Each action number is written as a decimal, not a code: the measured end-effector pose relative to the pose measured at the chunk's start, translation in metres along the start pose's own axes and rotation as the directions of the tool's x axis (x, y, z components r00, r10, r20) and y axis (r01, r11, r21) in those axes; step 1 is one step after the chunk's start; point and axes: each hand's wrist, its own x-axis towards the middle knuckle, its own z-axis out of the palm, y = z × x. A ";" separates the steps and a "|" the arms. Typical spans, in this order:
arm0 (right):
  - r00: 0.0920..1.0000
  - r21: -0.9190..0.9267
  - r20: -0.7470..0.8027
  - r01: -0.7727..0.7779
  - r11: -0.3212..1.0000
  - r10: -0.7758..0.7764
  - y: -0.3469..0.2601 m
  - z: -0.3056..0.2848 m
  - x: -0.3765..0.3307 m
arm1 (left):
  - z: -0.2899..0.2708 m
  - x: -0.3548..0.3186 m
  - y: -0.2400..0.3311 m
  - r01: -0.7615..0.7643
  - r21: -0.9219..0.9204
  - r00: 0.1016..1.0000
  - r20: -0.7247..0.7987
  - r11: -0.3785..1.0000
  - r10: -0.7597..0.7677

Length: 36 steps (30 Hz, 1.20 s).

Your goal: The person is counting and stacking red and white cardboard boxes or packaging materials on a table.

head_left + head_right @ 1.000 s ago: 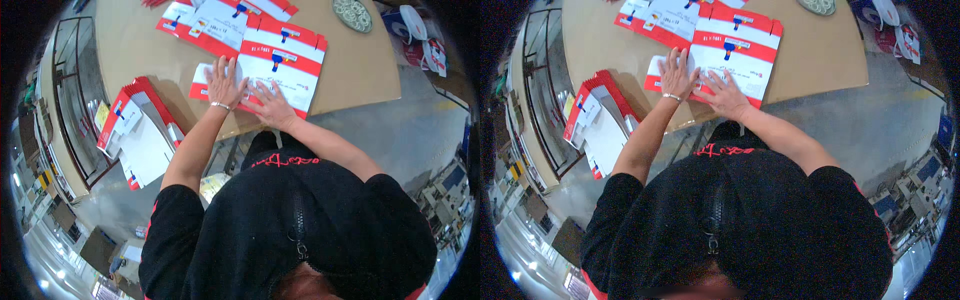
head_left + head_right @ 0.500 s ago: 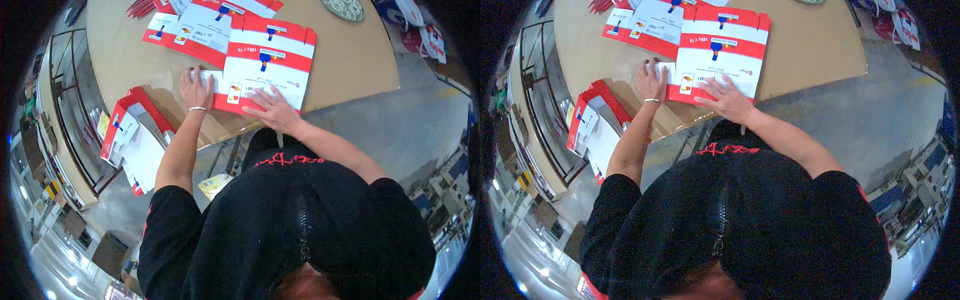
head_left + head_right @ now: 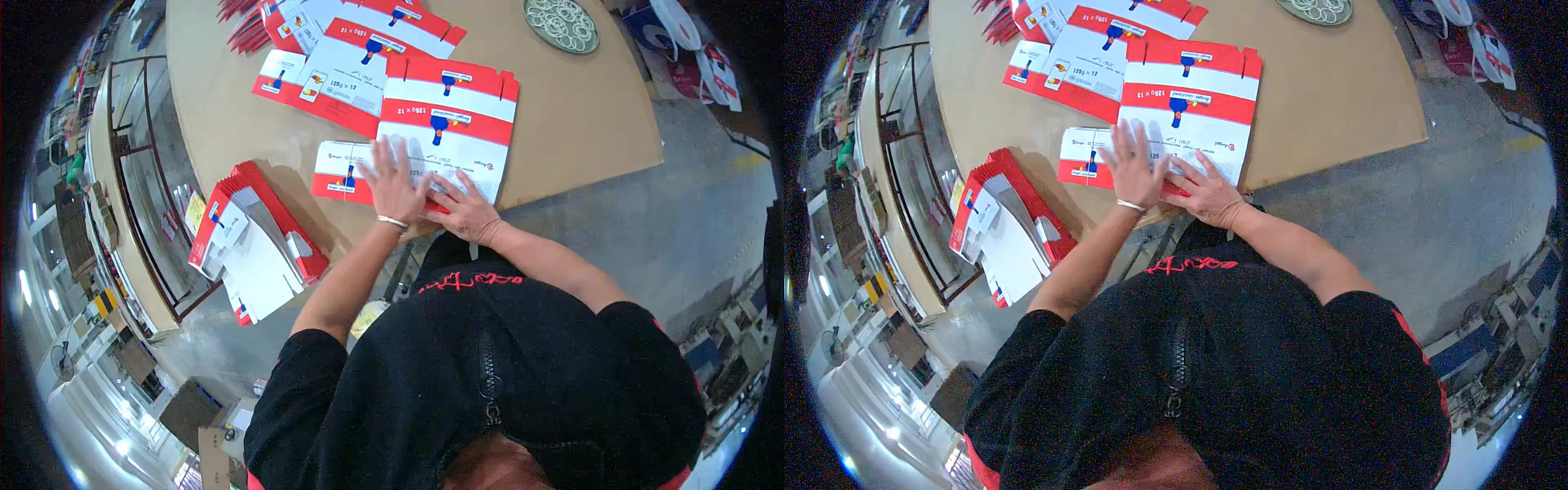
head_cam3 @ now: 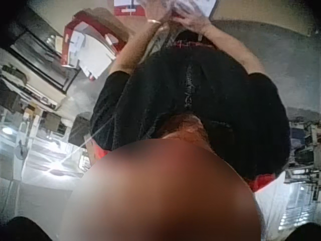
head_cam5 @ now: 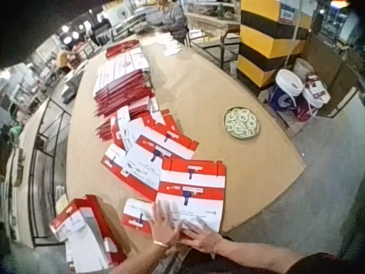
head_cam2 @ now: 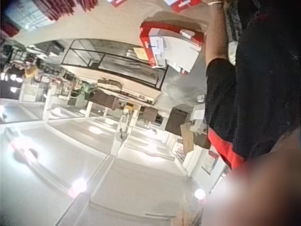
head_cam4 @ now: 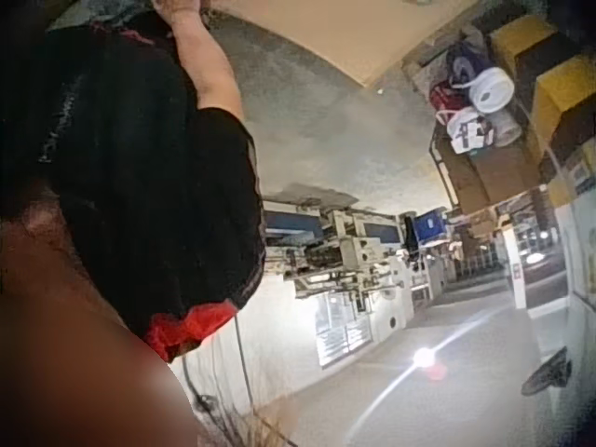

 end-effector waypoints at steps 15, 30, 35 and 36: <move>0.520 0.712 -0.081 -0.566 0.414 0.850 0.070 -0.027 -0.007 | -0.036 0.065 0.000 0.260 0.080 0.941 0.201 0.962 -0.271; 0.661 0.954 0.214 -0.301 -0.007 0.719 0.031 -0.130 0.010 | -0.141 0.008 0.000 0.262 -0.773 0.918 0.016 0.577 -0.395; 0.966 0.727 0.099 -0.233 0.646 0.238 0.041 -0.128 0.006 | -0.088 -0.046 -0.017 -0.121 -0.665 0.900 -0.386 0.737 -0.200; 0.849 0.758 0.285 -0.483 0.438 0.444 0.032 -0.118 0.018 | -0.080 -0.044 -0.014 -0.124 -0.664 0.899 -0.389 0.737 -0.200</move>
